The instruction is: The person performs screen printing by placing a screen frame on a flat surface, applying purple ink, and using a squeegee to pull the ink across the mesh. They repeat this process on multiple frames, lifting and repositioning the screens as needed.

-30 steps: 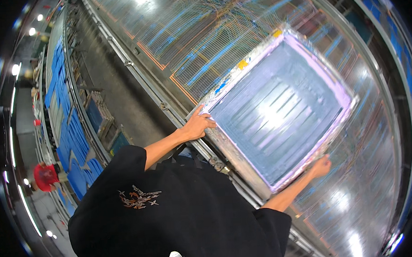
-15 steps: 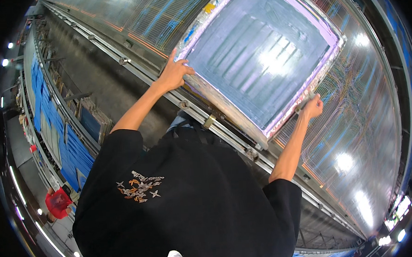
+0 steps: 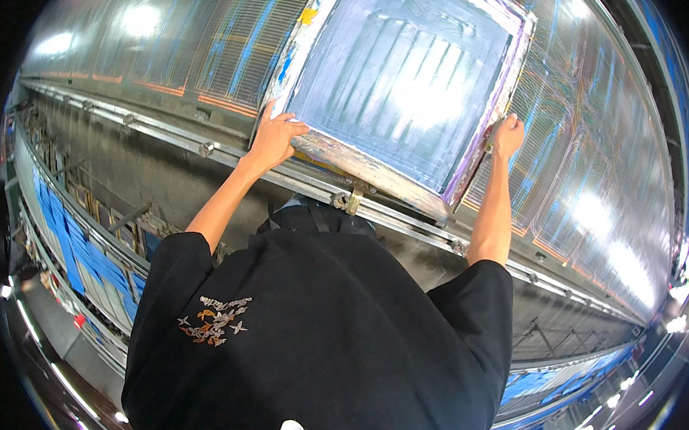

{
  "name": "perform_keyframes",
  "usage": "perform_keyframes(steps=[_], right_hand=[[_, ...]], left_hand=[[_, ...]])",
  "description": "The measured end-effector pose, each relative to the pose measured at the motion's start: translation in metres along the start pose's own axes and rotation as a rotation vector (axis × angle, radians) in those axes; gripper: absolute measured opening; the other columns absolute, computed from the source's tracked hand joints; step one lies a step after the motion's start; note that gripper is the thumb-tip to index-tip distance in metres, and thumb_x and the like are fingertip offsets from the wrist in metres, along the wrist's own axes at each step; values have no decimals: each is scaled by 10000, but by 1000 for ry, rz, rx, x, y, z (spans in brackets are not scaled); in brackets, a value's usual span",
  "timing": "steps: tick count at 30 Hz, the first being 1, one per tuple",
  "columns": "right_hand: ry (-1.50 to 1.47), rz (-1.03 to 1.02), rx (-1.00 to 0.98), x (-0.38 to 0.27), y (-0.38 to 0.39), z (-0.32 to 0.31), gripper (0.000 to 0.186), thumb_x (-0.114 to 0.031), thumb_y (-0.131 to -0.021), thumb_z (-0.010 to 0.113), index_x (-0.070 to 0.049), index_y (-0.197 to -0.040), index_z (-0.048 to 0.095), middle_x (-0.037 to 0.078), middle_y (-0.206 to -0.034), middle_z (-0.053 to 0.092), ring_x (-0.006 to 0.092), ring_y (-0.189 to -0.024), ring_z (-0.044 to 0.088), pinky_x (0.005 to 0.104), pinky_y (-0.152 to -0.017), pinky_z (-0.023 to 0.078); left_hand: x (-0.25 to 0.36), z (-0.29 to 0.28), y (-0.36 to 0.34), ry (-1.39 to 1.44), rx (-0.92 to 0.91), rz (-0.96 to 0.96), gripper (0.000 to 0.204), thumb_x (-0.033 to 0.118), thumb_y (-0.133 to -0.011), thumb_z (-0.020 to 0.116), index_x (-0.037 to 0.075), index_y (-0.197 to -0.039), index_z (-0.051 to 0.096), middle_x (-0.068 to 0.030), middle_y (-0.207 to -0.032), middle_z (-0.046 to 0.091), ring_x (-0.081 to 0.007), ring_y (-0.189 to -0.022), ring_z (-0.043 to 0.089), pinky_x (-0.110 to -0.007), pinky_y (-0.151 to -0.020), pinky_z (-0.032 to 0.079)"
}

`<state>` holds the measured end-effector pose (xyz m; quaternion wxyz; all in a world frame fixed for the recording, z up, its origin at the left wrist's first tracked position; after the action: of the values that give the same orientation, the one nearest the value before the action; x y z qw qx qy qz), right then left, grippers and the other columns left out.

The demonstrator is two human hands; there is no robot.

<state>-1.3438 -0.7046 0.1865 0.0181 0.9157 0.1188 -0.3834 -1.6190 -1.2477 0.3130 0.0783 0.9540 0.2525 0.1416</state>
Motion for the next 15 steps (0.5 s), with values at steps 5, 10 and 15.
perform_keyframes(steps=[5,10,15], right_hand=[[444,-438,-40,-88,28,-38,660,-551,-958,671,-10,-1334,630,267,-1143,723,420,-1012,705,520,-905,520],[351,-673,-845,-171,228,-61,887,-653,-751,844,-130,-1426,607,215,-1313,705,376,-1263,659,543,-1211,371],[409,-242,-882,-115,263,-75,330,-151,-853,784,-125,-1172,702,151,-1057,758,377,-1057,702,508,-957,512]], left_hand=[[-1,-17,-40,49,-231,31,429,13,-694,707,126,-1089,829,-165,-873,767,-334,-961,723,-527,-1256,296],[-12,-26,-67,123,-199,77,186,71,-699,744,85,-868,821,-210,-744,707,-392,-834,706,-566,-956,474],[9,-44,-38,61,-118,123,257,17,-669,699,68,-892,816,-211,-844,745,-366,-952,718,-542,-1068,431]])
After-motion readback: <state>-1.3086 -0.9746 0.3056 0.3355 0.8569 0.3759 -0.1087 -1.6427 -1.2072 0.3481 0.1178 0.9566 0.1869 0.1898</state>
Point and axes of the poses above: each hand's wrist, its own y-axis away from the middle knuckle, its own z-axis out of the palm, x = y × z, the point moved 8 cm from there along -y, towards the middle knuckle
